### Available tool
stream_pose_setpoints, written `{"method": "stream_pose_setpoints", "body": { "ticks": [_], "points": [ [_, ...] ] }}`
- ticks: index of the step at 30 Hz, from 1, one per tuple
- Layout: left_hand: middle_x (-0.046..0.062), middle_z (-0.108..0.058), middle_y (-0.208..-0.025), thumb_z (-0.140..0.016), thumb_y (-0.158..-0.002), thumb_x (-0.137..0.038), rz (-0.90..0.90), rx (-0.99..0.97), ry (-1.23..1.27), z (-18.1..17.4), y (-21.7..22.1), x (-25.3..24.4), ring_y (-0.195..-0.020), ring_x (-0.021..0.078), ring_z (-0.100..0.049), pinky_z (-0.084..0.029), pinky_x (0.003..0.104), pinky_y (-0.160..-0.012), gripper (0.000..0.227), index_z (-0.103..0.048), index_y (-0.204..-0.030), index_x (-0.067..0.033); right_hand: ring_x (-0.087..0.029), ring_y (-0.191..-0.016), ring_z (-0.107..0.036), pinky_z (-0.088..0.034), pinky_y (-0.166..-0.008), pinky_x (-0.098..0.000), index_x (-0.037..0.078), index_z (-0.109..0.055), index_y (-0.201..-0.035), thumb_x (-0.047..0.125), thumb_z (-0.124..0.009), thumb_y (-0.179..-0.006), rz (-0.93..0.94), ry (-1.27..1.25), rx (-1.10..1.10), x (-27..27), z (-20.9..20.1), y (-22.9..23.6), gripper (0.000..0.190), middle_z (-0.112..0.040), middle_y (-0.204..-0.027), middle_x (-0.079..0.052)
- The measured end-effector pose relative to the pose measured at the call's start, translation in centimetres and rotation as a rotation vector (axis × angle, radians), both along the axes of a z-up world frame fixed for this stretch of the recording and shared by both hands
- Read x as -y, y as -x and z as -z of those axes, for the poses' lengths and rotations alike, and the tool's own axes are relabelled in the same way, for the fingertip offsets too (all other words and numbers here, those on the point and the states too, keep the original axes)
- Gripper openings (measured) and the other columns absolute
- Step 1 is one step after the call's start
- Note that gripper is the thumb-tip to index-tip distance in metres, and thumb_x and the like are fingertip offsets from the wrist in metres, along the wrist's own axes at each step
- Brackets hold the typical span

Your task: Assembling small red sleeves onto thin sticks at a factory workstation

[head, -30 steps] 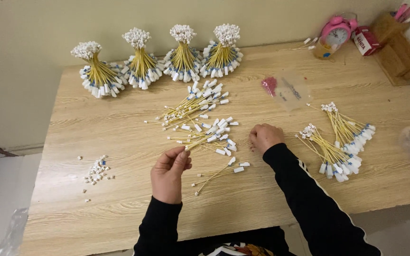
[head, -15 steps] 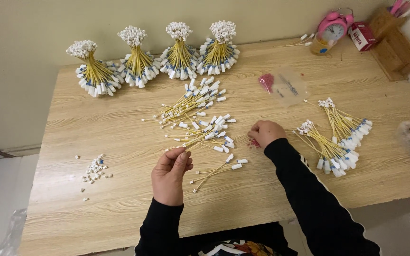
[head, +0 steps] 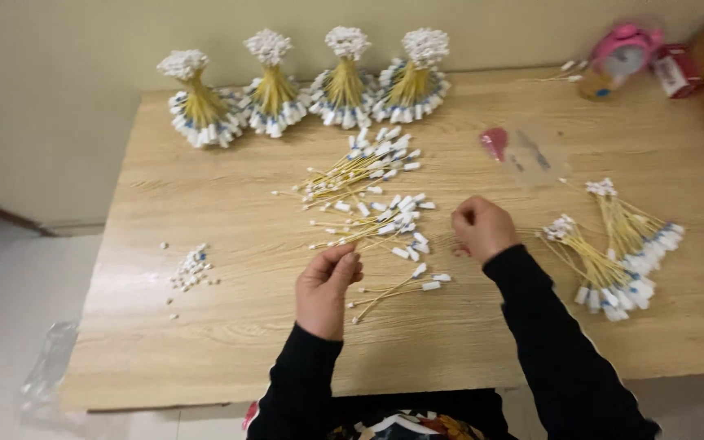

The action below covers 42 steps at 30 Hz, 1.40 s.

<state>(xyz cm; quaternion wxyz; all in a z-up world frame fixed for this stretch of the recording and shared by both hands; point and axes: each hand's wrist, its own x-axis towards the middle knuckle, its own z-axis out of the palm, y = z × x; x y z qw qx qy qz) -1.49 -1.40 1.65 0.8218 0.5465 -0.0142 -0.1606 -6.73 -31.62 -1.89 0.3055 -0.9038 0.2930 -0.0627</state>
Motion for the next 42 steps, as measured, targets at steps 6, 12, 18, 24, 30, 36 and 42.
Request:
{"method": "stream_pose_setpoints", "body": {
  "ticks": [6, 12, 18, 24, 30, 36, 42],
  "points": [
    [0.009, -0.07, -0.085, -0.068, -0.088, -0.006, 0.027, -0.016, 0.024, -0.5, 0.6, 0.8, -0.076, 0.013, -0.067, -0.06, 0.025, -0.07, 0.018, -0.07, -0.104, 0.0011, -0.017, -0.064, -0.064, -0.057, -0.064, -0.0305, 0.0, -0.062, -0.09, 0.004, -0.065, -0.087, -0.133, -0.574, 0.504, -11.1, -10.5, 1.9, 0.007, -0.063, -0.07, -0.01],
    [0.012, -0.071, -0.085, -0.071, -0.085, -0.003, 0.025, 0.019, 0.024, -0.8, 0.9, 0.7, -0.076, 0.0142, -0.066, -0.059, 0.026, -0.068, 0.023, -0.07, -0.107, 0.0008, -0.011, -0.068, -0.066, -0.058, -0.066, -0.024, -0.002, -0.066, -0.103, 0.002, -0.063, -0.09, -0.217, -0.828, 0.546, -15.4, -10.2, 1.9, 0.014, -0.068, -0.079, -0.007],
    [0.01, -0.069, -0.083, -0.073, -0.083, -0.003, 0.021, 0.048, 0.031, -1.9, 1.1, 0.4, -0.075, 0.0127, -0.064, -0.057, 0.024, -0.067, 0.031, -0.065, -0.113, -0.0026, -0.011, -0.072, -0.063, -0.058, -0.071, -0.026, -0.003, -0.069, -0.106, -0.002, -0.068, -0.084, -0.262, -0.816, 0.524, -15.6, -8.5, 1.7, 0.022, -0.069, -0.082, -0.009],
    [0.012, -0.071, -0.081, -0.072, -0.082, -0.001, 0.039, 0.049, 0.059, -1.8, 1.2, 0.6, -0.072, 0.0137, -0.066, -0.057, 0.023, -0.065, 0.032, -0.064, -0.113, -0.0016, -0.013, -0.071, -0.066, -0.054, -0.067, -0.0269, 0.009, -0.077, -0.093, 0.006, -0.073, -0.083, -0.322, -0.347, 0.556, -15.8, -12.6, 2.0, 0.011, -0.069, -0.074, -0.006],
    [0.011, -0.07, -0.08, -0.072, -0.083, -0.002, 0.058, 0.063, 0.063, -2.1, 1.2, 0.6, -0.073, 0.013, -0.065, -0.057, 0.023, -0.066, 0.031, -0.064, -0.113, -0.0024, -0.024, -0.077, -0.061, -0.049, -0.074, -0.0348, 0.016, -0.076, -0.086, 0.018, -0.076, -0.082, -0.432, -0.003, 0.647, -15.4, -12.1, 1.4, 0.005, -0.062, -0.08, -0.004],
    [0.011, -0.07, -0.081, -0.071, -0.084, 0.0, 0.117, 0.066, 0.094, -2.3, 1.1, 0.3, -0.072, 0.0126, -0.066, -0.058, 0.024, -0.067, 0.034, -0.063, -0.116, -0.0024, -0.026, -0.079, -0.061, -0.049, -0.076, -0.0376, 0.017, -0.077, -0.085, 0.017, -0.078, -0.079, -0.474, -0.082, 0.656, -15.5, -13.1, 1.4, 0.006, -0.061, -0.078, -0.004],
    [0.01, -0.069, -0.08, -0.07, -0.084, 0.0, 0.164, 0.076, 0.107, -2.4, 1.1, 0.0, -0.071, 0.013, -0.066, -0.058, 0.024, -0.067, 0.034, -0.062, -0.117, -0.003, -0.027, -0.079, -0.063, -0.047, -0.075, -0.0375, 0.013, -0.073, -0.084, 0.016, -0.077, -0.08, -0.44, -0.137, 0.625, -15.9, -12.6, 1.7, 0.006, -0.067, -0.076, -0.005]
  ]
}}
